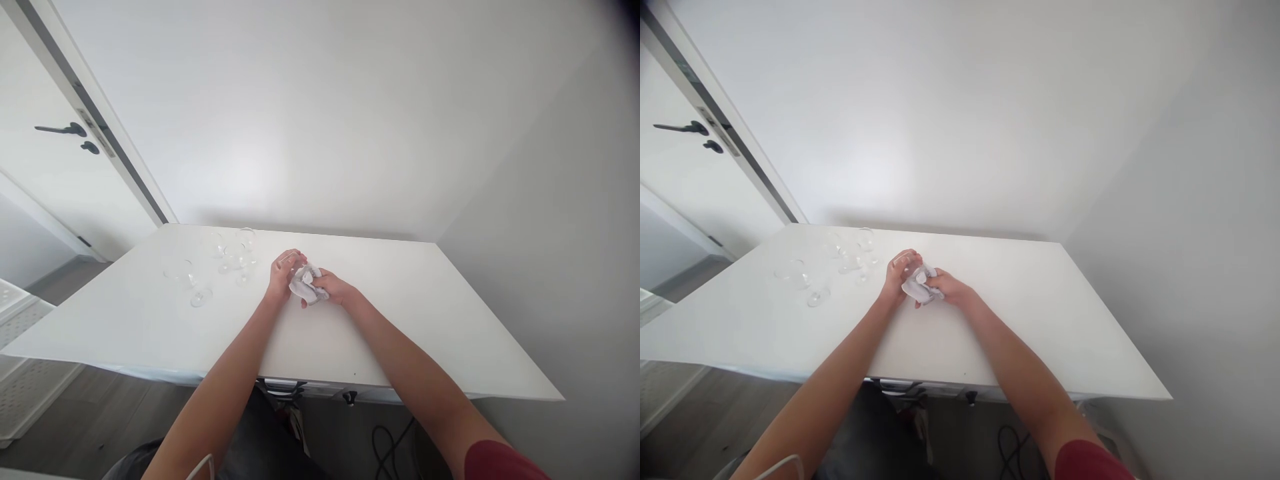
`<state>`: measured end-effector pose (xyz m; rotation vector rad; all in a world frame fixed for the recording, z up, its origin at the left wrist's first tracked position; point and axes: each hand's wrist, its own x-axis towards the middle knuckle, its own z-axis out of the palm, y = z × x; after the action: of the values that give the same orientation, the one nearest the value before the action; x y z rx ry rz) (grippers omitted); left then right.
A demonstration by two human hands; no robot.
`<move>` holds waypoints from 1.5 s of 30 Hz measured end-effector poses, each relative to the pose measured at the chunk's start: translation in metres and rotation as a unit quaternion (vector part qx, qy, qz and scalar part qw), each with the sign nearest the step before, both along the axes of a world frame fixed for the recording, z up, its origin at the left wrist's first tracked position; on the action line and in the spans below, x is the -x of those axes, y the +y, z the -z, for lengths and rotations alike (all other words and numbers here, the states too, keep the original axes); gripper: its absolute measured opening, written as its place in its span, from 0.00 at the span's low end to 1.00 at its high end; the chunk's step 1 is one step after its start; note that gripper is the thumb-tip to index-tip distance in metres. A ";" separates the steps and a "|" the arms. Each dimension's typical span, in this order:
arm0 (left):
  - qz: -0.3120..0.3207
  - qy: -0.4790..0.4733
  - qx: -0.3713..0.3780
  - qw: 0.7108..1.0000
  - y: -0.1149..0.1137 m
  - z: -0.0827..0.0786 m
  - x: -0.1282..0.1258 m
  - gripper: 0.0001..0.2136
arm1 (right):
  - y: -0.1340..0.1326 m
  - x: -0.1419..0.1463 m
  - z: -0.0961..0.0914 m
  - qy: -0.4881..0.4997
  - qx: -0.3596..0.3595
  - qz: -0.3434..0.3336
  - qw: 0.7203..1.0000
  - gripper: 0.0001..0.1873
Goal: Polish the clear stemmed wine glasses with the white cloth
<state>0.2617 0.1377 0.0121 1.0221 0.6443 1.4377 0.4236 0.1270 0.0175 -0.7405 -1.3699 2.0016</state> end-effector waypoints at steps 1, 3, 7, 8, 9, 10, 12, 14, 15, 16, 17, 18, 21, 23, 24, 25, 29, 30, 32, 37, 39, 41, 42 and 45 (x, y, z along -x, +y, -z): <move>0.005 -0.007 0.000 1.000 0.001 0.000 0.001 0.17 | 0.003 -0.002 0.001 0.011 0.024 0.023 0.999 0.22; -0.007 -0.041 -0.005 0.999 0.003 0.001 0.003 0.15 | 0.010 -0.005 0.004 0.034 0.055 0.131 0.989 0.19; -0.046 -0.114 -0.040 0.992 0.007 0.001 0.007 0.17 | 0.026 -0.008 0.010 0.091 0.059 0.404 0.908 0.11; -0.058 -0.125 -0.052 0.989 0.008 0.000 0.008 0.18 | 0.027 -0.008 0.010 0.105 0.059 0.438 0.891 0.11; -0.069 -0.135 -0.066 0.986 0.008 -0.001 0.008 0.19 | 0.027 -0.008 0.009 0.120 0.062 0.444 0.886 0.11; -0.076 -0.142 -0.079 0.984 0.008 -0.001 0.008 0.20 | 0.025 -0.007 0.008 0.134 0.068 0.423 0.894 0.12; -0.060 -0.138 -0.098 0.984 0.007 -0.001 0.006 0.22 | 0.020 -0.003 0.005 0.156 0.078 0.338 0.925 0.14; -0.008 -0.108 -0.109 0.988 0.004 -0.001 0.003 0.25 | 0.014 0.003 0.001 0.156 0.070 0.280 0.945 0.17; 0.027 -0.087 -0.112 0.990 0.002 0.000 0.002 0.25 | 0.012 0.005 0.000 0.144 0.067 0.276 0.948 0.17; 0.061 -0.067 -0.114 0.989 0.000 0.000 0.000 0.26 | 0.011 0.007 -0.001 0.124 0.067 0.286 0.948 0.17; 0.088 -0.051 -0.115 0.988 -0.002 0.000 -0.001 0.26 | 0.010 0.008 -0.001 0.098 0.065 0.306 0.945 0.16; 0.105 -0.042 -0.114 0.987 -0.004 0.000 -0.003 0.25 | 0.008 0.009 -0.001 0.068 0.055 0.332 0.939 0.16; 0.092 -0.058 -0.093 0.990 -0.005 -0.002 -0.005 0.25 | 0.002 0.011 0.000 -0.022 -0.070 0.441 0.895 0.17; 0.052 -0.090 -0.076 0.992 -0.003 -0.001 -0.004 0.23 | -0.003 0.014 0.000 -0.061 -0.184 0.497 0.846 0.17; 0.036 -0.102 -0.069 0.992 -0.002 0.000 -0.003 0.22 | -0.006 0.016 -0.001 -0.069 -0.220 0.509 0.829 0.16; 0.025 -0.109 -0.066 0.992 -0.001 0.001 -0.002 0.21 | -0.007 0.017 -0.003 -0.067 -0.232 0.509 0.826 0.16; 0.046 -0.120 -0.076 0.989 0.002 0.008 0.004 0.23 | -0.005 0.016 -0.009 0.011 -0.036 0.370 0.928 0.13; 0.058 -0.117 -0.078 0.988 0.002 0.008 0.005 0.23 | -0.003 0.015 -0.009 0.019 0.027 0.311 0.950 0.11; 0.079 -0.101 -0.078 0.989 0.002 0.007 0.005 0.24 | -0.002 0.013 -0.010 0.014 0.094 0.250 0.964 0.09; 0.053 -0.096 -0.064 0.992 0.001 0.003 0.000 0.22 | -0.011 0.022 -0.008 -0.039 -0.108 0.499 0.859 0.10; 0.039 -0.106 -0.065 0.991 0.002 0.006 0.001 0.22 | -0.014 0.025 -0.008 -0.037 -0.187 0.519 0.833 0.12; 0.043 -0.102 -0.070 0.991 0.003 0.009 0.004 0.22 | -0.014 0.022 -0.009 -0.001 -0.129 0.444 0.887 0.14; 0.051 -0.097 -0.073 0.991 0.003 0.010 0.005 0.22 | -0.012 0.019 -0.010 0.016 -0.069 0.386 0.920 0.14; 0.076 -0.085 -0.081 0.990 0.005 0.012 0.009 0.23 | -0.006 0.006 -0.012 0.048 0.079 0.203 0.975 0.09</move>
<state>0.2524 0.1424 -0.0003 1.0374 0.3225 1.4420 0.4177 0.1213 0.0299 -0.9018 -0.9223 1.8024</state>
